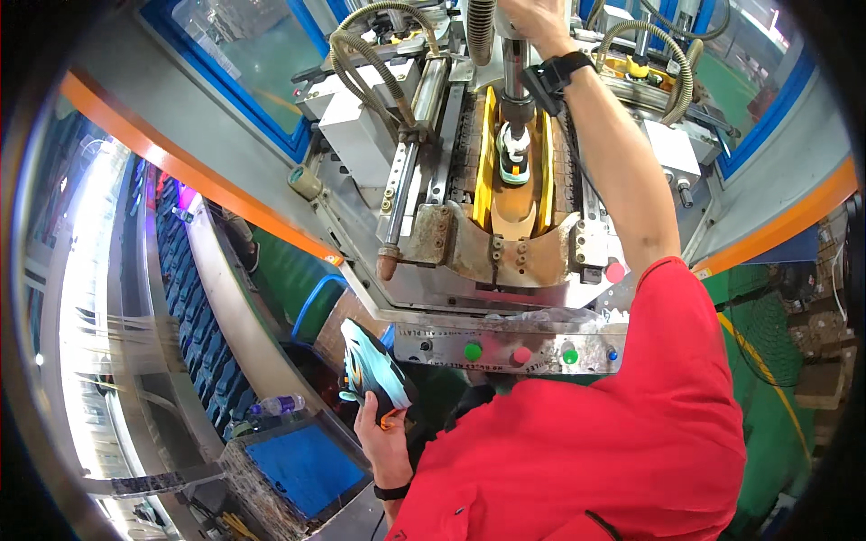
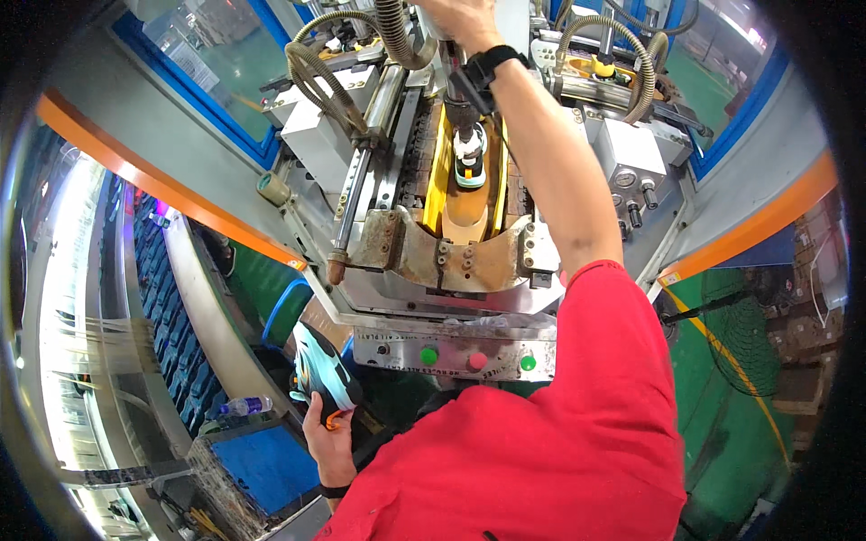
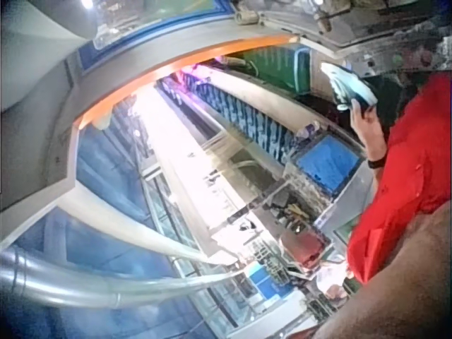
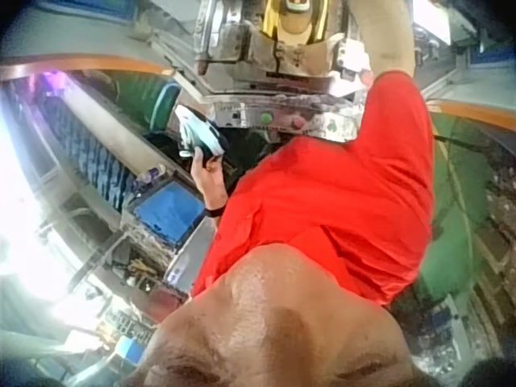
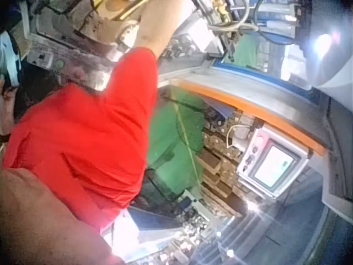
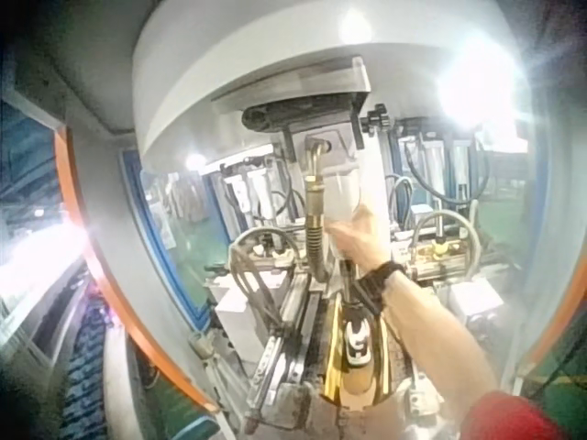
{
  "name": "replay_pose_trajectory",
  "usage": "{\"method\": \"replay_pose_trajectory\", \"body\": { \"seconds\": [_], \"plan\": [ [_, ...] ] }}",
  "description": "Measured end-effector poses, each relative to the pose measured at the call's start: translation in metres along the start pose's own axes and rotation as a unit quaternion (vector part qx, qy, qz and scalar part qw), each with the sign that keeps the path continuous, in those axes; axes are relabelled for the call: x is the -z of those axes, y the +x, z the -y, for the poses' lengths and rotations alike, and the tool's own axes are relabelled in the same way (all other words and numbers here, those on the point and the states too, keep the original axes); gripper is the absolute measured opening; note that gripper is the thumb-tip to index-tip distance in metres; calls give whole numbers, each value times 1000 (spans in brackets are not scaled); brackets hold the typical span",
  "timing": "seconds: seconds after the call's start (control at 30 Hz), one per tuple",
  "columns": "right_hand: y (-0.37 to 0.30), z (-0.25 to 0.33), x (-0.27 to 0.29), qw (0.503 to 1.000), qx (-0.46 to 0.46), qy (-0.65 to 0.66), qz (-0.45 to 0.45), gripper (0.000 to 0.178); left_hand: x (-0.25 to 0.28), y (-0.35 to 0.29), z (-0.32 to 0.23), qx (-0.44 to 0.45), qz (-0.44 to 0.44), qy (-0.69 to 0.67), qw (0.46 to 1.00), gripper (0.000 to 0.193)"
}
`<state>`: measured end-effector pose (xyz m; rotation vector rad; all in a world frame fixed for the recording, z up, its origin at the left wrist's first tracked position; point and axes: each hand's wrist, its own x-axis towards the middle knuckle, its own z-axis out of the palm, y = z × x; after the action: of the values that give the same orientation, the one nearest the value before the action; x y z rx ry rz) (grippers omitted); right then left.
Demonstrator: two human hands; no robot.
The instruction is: Operating an industrial press machine to attach soles to sneakers and managing shoes on a conveyor.
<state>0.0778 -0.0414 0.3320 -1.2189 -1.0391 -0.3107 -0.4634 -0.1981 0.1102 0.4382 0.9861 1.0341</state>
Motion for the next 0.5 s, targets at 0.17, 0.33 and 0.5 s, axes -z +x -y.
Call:
{"method": "replay_pose_trajectory", "body": {
  "seconds": [0.17, 0.33, 0.5],
  "plan": [
    [6, -26, -16, 1000, 17, 5, -21, 24, -10, -14, 6, -22, -42, 1, 999, 27],
    [5, -35, -20, 997, 15, 71, -12, 24, 0, -33, 13, -48, -52, 1, 997, 27],
    [45, -120, -9, 952, -155, -200, 171, 38, 23, -75, 21, -74, -116, 10, 990, 27]
  ]
}}
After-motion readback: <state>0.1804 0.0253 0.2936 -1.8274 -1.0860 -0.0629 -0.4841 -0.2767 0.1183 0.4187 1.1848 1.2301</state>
